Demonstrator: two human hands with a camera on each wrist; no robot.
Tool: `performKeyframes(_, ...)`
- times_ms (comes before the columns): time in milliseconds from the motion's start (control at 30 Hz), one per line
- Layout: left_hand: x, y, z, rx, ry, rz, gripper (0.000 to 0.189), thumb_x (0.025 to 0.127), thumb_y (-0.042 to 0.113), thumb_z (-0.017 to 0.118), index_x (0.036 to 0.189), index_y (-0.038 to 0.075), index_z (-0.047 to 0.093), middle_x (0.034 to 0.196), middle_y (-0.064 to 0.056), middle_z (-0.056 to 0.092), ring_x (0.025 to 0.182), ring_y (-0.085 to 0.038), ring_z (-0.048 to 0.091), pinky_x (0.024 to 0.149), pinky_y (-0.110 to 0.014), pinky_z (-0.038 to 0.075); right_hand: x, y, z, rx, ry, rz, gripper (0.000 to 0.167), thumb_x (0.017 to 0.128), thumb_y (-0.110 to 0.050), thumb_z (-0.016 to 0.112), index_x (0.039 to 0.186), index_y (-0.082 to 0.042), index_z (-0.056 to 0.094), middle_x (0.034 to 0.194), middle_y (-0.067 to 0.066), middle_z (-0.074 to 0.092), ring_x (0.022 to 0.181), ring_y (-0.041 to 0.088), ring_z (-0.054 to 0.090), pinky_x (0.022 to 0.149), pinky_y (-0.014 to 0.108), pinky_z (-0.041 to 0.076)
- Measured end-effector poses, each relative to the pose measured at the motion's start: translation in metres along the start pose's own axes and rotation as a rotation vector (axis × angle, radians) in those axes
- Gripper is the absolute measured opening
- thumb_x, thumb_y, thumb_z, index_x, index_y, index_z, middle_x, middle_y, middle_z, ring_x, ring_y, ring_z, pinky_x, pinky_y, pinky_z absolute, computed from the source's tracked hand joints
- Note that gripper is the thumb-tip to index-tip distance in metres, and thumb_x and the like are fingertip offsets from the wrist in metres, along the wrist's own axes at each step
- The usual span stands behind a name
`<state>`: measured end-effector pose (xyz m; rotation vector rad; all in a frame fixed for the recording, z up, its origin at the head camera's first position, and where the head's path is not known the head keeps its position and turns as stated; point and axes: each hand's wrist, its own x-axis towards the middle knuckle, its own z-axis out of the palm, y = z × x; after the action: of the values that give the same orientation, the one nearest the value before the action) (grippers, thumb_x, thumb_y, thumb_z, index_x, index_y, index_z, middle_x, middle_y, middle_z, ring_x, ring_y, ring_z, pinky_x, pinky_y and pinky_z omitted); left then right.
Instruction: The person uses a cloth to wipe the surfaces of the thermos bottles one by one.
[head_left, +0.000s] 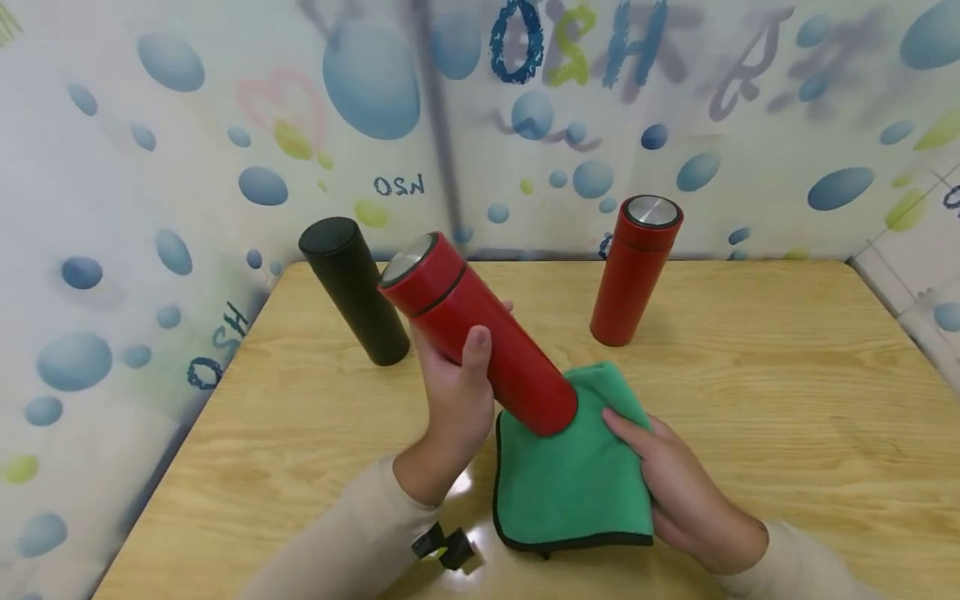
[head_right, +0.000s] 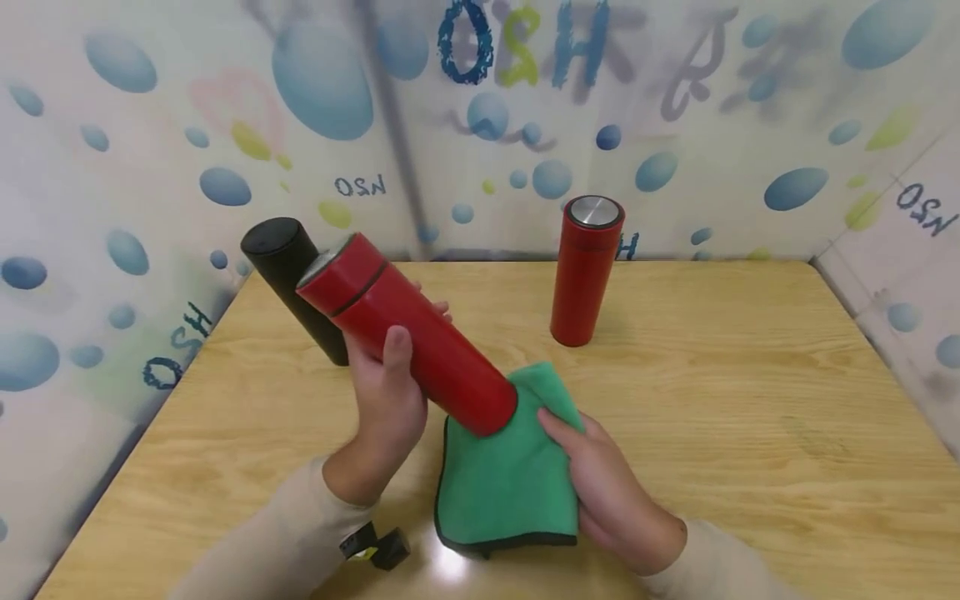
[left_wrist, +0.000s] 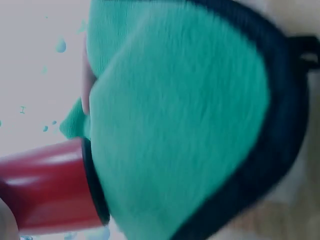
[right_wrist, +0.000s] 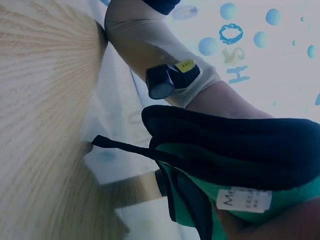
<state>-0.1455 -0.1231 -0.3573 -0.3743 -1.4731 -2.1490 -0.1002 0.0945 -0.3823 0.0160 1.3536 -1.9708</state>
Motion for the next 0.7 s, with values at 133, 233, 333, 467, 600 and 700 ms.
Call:
performKeyframes(133, 0.014, -0.013, 0.001, 0.090, -0.007, 0.007, 0.081, 0.083, 0.056, 0.074, 0.140, 0.017, 0.031, 0.120, -0.008, 0.057, 0.111, -0.033, 0.060, 0.091, -0.044, 0.057, -0.004, -0.001, -0.007, -0.009, 0.055, -0.002, 0.060, 0.106, -0.045, 0.042, 0.152, -0.013, 0.023, 0.126, -0.007, 0.059, 0.116, 0.009, 0.060, 0.099, 0.034, 0.052)
performKeyframes(233, 0.025, -0.027, 0.000, 0.153, -0.043, -0.025, 0.076, 0.086, 0.048, 0.074, 0.140, 0.019, 0.030, 0.122, -0.008, 0.056, 0.112, -0.031, 0.059, 0.090, -0.043, 0.057, -0.007, -0.002, -0.011, -0.011, 0.103, 0.003, 0.060, 0.106, -0.046, 0.042, 0.153, -0.013, 0.022, 0.126, -0.007, 0.059, 0.116, 0.010, 0.060, 0.098, 0.034, 0.052)
performKeyframes(333, 0.038, -0.045, -0.001, 0.220, -0.093, -0.063, 0.074, 0.089, 0.030, 0.074, 0.145, 0.022, 0.026, 0.129, -0.008, 0.053, 0.116, -0.027, 0.057, 0.092, -0.044, 0.056, -0.009, -0.002, -0.015, -0.015, 0.143, 0.003, 0.062, 0.106, -0.047, 0.042, 0.154, -0.013, 0.020, 0.128, -0.007, 0.058, 0.117, 0.010, 0.059, 0.099, 0.034, 0.052)
performKeyframes(467, 0.056, -0.069, 0.002, 0.329, -0.145, -0.127, 0.077, 0.090, 0.020, 0.073, 0.148, 0.021, 0.024, 0.133, -0.006, 0.052, 0.118, -0.022, 0.056, 0.095, -0.043, 0.054, -0.012, -0.002, -0.019, -0.016, 0.159, -0.008, 0.063, 0.106, -0.047, 0.041, 0.155, -0.014, 0.019, 0.129, -0.006, 0.056, 0.118, 0.010, 0.058, 0.100, 0.033, 0.051)
performKeyframes(600, 0.069, -0.087, 0.006, 0.397, -0.169, -0.157, 0.079, 0.089, 0.018, 0.075, 0.149, 0.017, 0.023, 0.135, -0.008, 0.052, 0.119, -0.023, 0.056, 0.097, -0.043, 0.053, -0.015, -0.002, -0.023, -0.002, 0.135, -0.028, 0.061, 0.107, -0.046, 0.039, 0.154, -0.014, 0.018, 0.130, -0.006, 0.056, 0.120, 0.009, 0.058, 0.101, 0.033, 0.051)
performKeyframes(700, 0.074, -0.095, 0.011, 0.425, -0.171, -0.142, 0.083, 0.088, 0.014, 0.076, 0.150, 0.014, 0.022, 0.137, -0.010, 0.050, 0.122, -0.025, 0.054, 0.100, -0.044, 0.051, -0.016, -0.003, -0.025, 0.003, 0.119, -0.044, 0.060, 0.107, -0.046, 0.039, 0.153, -0.013, 0.021, 0.129, -0.006, 0.057, 0.119, 0.009, 0.059, 0.100, 0.033, 0.051)
